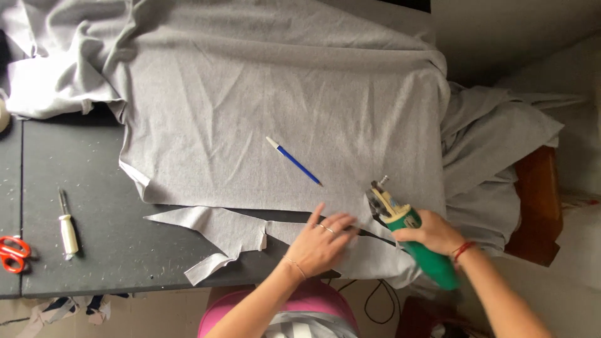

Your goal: Marking fabric with a cardboard pattern and pen, then cutting the shapes out using a rotary cutter and scissors.

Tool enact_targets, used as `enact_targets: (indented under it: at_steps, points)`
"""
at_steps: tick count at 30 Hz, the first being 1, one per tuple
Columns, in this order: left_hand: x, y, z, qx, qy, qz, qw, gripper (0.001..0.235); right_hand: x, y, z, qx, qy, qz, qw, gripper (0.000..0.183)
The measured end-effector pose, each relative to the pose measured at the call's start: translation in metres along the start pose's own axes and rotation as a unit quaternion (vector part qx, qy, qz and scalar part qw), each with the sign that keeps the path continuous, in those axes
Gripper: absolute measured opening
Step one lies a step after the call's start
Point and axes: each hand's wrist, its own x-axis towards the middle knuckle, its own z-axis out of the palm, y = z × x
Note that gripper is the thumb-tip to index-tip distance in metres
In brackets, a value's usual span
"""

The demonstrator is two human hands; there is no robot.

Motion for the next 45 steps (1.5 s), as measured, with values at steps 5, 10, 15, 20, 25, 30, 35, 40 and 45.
enact_targets:
  at_steps: [5,10,15,20,25,30,35,40,45]
  points:
    - [-0.018,-0.019,-0.002,0.091,0.010,-0.059,0.994,0.050,0.043,0.022,-0.027,-0.124,-0.056,-0.069,0.988,0.048]
    - [-0.018,-0.019,0.002,0.083,0.034,-0.051,0.995,0.039,0.045,-0.002,-0.046,-0.187,-0.085,-0.082,0.975,0.043]
    - [-0.019,-0.018,0.003,0.078,0.047,-0.061,0.994,0.038,0.048,-0.020,-0.049,-0.207,-0.103,-0.074,0.970,0.038]
    - [-0.020,-0.021,0.004,0.080,0.056,-0.055,0.994,0.038,0.053,-0.042,-0.043,-0.239,-0.124,-0.101,0.958,0.035]
    - [-0.021,-0.020,0.002,0.089,0.067,-0.056,0.992,0.037,0.031,-0.087,-0.032,-0.276,-0.131,-0.117,0.945,0.038]
    - [-0.023,-0.021,0.006,0.092,0.085,-0.064,0.990,0.036,0.040,-0.110,-0.016,-0.295,-0.136,-0.142,0.935,0.042]
    - [-0.023,-0.023,-0.008,0.065,0.066,-0.028,0.995,0.038,0.019,-0.154,0.000,-0.338,-0.162,-0.143,0.916,0.026]
    - [-0.026,-0.024,-0.005,0.054,0.071,-0.042,0.995,0.033,0.005,-0.185,0.013,-0.327,-0.167,-0.139,0.920,0.025]
    - [-0.026,-0.024,-0.006,0.053,0.082,-0.047,0.994,0.033,0.001,-0.204,0.026,-0.329,-0.165,-0.142,0.919,0.024]
